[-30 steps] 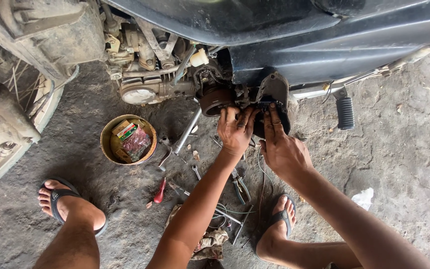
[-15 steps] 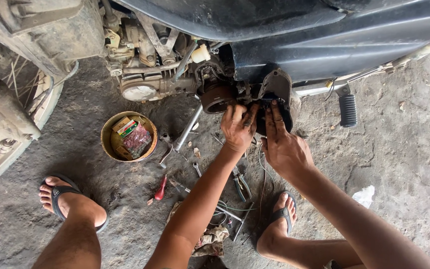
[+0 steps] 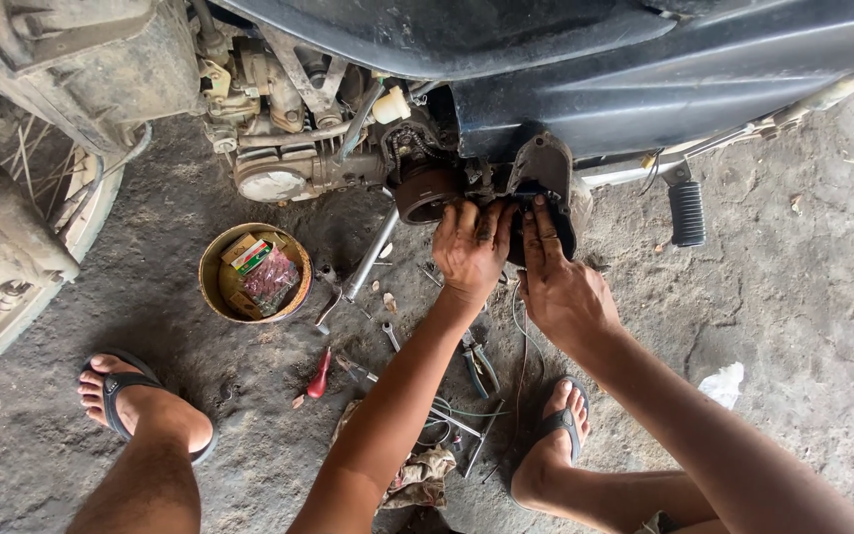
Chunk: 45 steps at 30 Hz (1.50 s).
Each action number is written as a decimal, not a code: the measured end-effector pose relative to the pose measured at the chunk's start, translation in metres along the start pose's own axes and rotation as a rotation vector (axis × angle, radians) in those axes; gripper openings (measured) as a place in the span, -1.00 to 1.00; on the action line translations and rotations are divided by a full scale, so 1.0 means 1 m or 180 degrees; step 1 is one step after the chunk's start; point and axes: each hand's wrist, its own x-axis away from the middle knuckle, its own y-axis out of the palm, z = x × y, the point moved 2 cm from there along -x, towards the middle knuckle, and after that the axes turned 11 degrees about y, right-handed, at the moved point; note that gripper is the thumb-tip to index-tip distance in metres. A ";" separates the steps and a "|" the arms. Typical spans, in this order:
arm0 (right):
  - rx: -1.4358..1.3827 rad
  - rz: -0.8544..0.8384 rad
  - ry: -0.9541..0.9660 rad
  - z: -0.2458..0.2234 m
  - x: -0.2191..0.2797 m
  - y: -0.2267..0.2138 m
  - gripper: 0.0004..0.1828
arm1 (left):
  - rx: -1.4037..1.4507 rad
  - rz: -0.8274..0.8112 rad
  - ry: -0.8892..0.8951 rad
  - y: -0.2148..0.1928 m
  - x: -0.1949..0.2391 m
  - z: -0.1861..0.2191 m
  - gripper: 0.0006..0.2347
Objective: Repairing a motorcycle engine component using a screwdriver and hands
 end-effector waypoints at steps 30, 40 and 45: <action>-0.0035 -0.0169 0.0058 -0.001 0.000 -0.001 -0.24 | 0.0213 -0.0579 -0.0274 -0.034 -0.031 0.018 -0.93; 0.0280 -0.0117 -0.0088 0.003 0.001 -0.004 -0.33 | 0.0834 -0.0706 -0.0295 -0.012 -0.013 0.016 -0.73; -0.0153 -0.0992 0.0999 0.028 0.011 0.037 -0.32 | 0.1206 -0.0804 -0.0268 -0.018 -0.045 0.026 -0.87</action>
